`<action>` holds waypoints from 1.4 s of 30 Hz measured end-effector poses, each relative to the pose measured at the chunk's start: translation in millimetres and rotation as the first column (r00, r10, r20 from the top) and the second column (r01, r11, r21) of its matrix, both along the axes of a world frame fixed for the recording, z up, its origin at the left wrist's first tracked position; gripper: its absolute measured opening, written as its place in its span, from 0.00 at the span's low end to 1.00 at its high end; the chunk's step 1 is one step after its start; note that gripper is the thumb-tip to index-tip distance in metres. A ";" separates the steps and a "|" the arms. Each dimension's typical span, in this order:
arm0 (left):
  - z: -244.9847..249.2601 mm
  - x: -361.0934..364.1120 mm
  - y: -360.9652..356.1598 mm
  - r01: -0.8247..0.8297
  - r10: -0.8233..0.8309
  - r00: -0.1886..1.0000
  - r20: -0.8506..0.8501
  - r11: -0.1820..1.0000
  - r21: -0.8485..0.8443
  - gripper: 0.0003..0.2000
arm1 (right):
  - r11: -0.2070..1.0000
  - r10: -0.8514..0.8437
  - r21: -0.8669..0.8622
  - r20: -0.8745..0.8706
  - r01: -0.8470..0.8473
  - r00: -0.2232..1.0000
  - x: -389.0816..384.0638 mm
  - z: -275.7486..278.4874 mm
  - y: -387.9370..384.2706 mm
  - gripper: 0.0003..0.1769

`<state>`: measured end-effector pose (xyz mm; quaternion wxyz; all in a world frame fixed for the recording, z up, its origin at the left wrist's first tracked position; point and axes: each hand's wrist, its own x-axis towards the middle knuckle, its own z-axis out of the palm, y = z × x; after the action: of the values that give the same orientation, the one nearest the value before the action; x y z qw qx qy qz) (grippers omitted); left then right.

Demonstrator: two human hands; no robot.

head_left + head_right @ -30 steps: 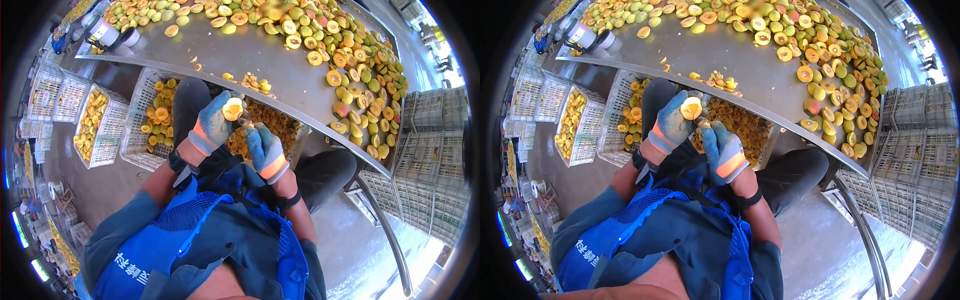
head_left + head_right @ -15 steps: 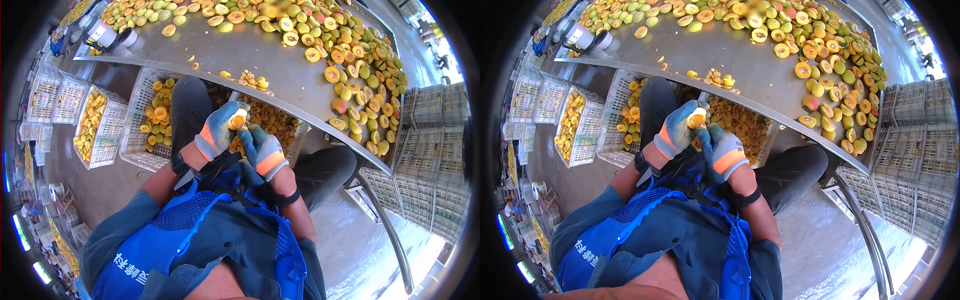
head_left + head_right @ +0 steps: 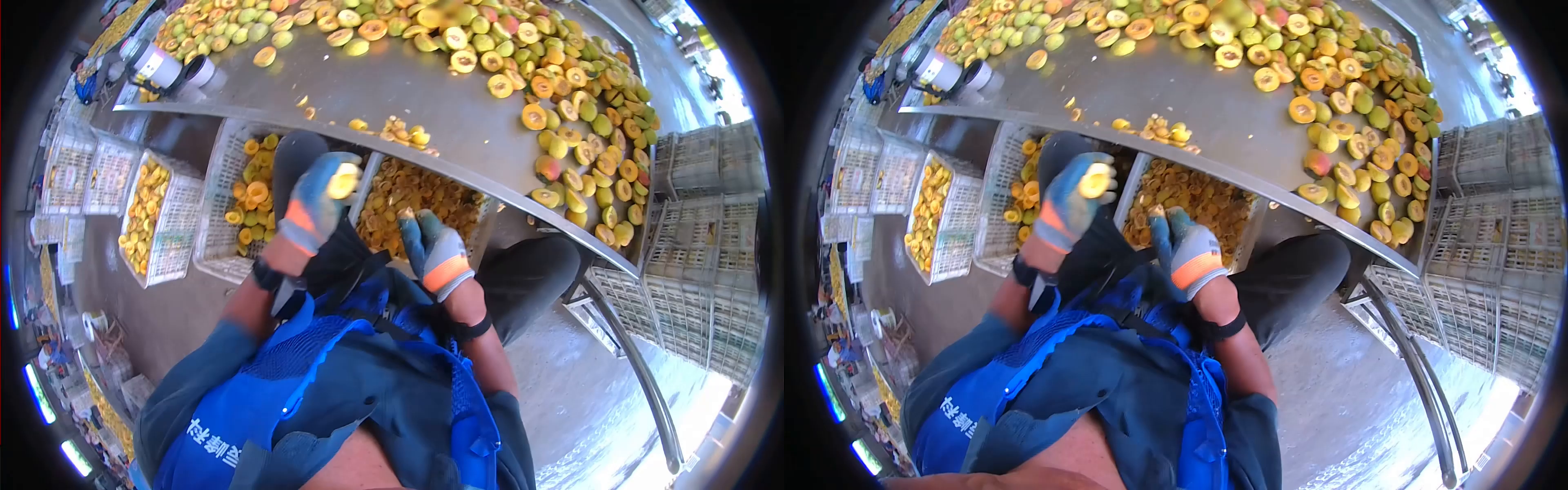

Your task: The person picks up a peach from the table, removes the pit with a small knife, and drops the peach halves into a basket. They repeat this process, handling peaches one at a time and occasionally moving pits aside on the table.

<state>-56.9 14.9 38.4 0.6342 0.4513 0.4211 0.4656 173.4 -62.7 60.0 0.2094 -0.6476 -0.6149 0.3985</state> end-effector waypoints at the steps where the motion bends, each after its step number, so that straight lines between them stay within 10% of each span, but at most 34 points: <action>1: 19.0 -7.8 -4.2 -0.057 0.091 0.975 -0.203 0.985 0.163 0.13 | 1.000 -0.018 -0.013 -0.019 0.018 1.000 4.5 -1.1 -2.5 0.21; 3: 14.1 -48.8 9.3 -0.248 0.274 0.949 -0.156 0.954 0.169 0.14 | 0.984 0.104 -0.164 0.249 -0.063 0.963 13.4 -6.2 -1.4 0.25; 4: -3.7 -89.5 24.9 -0.364 0.366 0.920 0.141 0.930 -0.044 0.15 | 0.997 0.062 -0.066 0.177 -0.051 0.982 19.9 -19.3 -6.6 0.29; 6: -12.0 -135.6 25.3 -0.384 0.556 0.767 -0.320 0.797 0.466 0.18 | 0.996 0.067 -0.058 0.075 -0.063 0.995 29.5 -18.2 -8.4 0.27; 8: -25.7 -182.2 26.3 0.043 0.629 0.007 -0.777 0.776 0.629 0.22 | 0.995 0.082 -0.058 0.063 -0.078 0.995 41.2 -14.9 -7.0 0.25; 17: 14.8 -106.8 98.1 0.034 0.557 0.370 -0.744 0.792 0.610 0.24 | 0.895 -0.350 0.327 0.089 0.304 0.933 188.8 -5.5 43.5 0.20; 21: 7.0 -43.8 173.8 0.125 0.518 0.508 -0.688 0.746 0.654 0.24 | 0.623 -0.742 0.475 0.108 0.621 0.662 365.4 -75.3 66.4 0.17; 28: -73.2 -4.2 291.3 0.109 0.465 0.510 -0.724 0.800 0.590 0.21 | 0.480 -0.851 0.591 0.495 0.648 0.179 487.0 -127.9 103.0 0.35; 29: -80.7 -2.7 300.2 0.077 0.442 0.521 -0.730 0.827 0.556 0.21 | 0.433 -0.887 0.593 0.415 0.679 0.203 487.3 -142.9 116.1 0.30; 30: -84.8 1.8 304.7 0.041 0.426 0.530 -0.733 0.851 0.524 0.20 | 0.389 -0.801 0.510 -0.225 0.767 0.555 513.4 -187.3 120.8 0.23; 31: -81.4 7.2 304.5 0.055 0.418 0.524 -0.742 0.853 0.519 0.20 | 0.439 -0.795 0.617 -0.072 0.653 0.602 457.6 -152.2 134.8 0.19; 33: -71.7 19.5 304.2 0.065 0.419 0.512 -0.750 0.852 0.520 0.19 | 0.722 -0.606 0.078 -0.408 0.687 0.683 417.4 -99.5 140.4 0.18; 36: -76.4 23.2 314.8 0.119 0.430 0.494 -0.755 0.827 0.549 0.20 | 0.509 -0.643 0.328 -0.470 0.796 0.605 454.7 -83.7 165.6 0.15; 37: -71.3 28.6 320.6 0.127 0.448 0.492 -0.747 0.811 0.571 0.20 | 0.439 -0.638 0.460 -0.446 0.772 0.628 494.2 -95.5 179.1 0.14; 39: -72.7 35.1 333.4 0.163 0.520 0.436 -0.735 0.757 0.633 0.20 | 0.554 -0.825 0.617 0.316 0.559 0.468 528.5 -76.5 187.9 0.21; 41: -74.1 41.3 349.4 0.173 0.534 0.426 -0.730 0.744 0.645 0.20 | 0.659 -0.751 0.655 0.600 0.370 0.275 546.1 -94.4 199.2 0.24; 42: -74.2 44.6 359.7 0.161 0.513 0.445 -0.734 0.761 0.629 0.20 | 0.664 -0.747 0.606 0.511 0.438 0.426 538.3 -102.1 210.0 0.22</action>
<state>-12.3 374.6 -35.7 0.0808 0.7541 0.5550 0.3419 711.6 147.3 -42.1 0.1978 -0.8708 -0.4324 -0.1247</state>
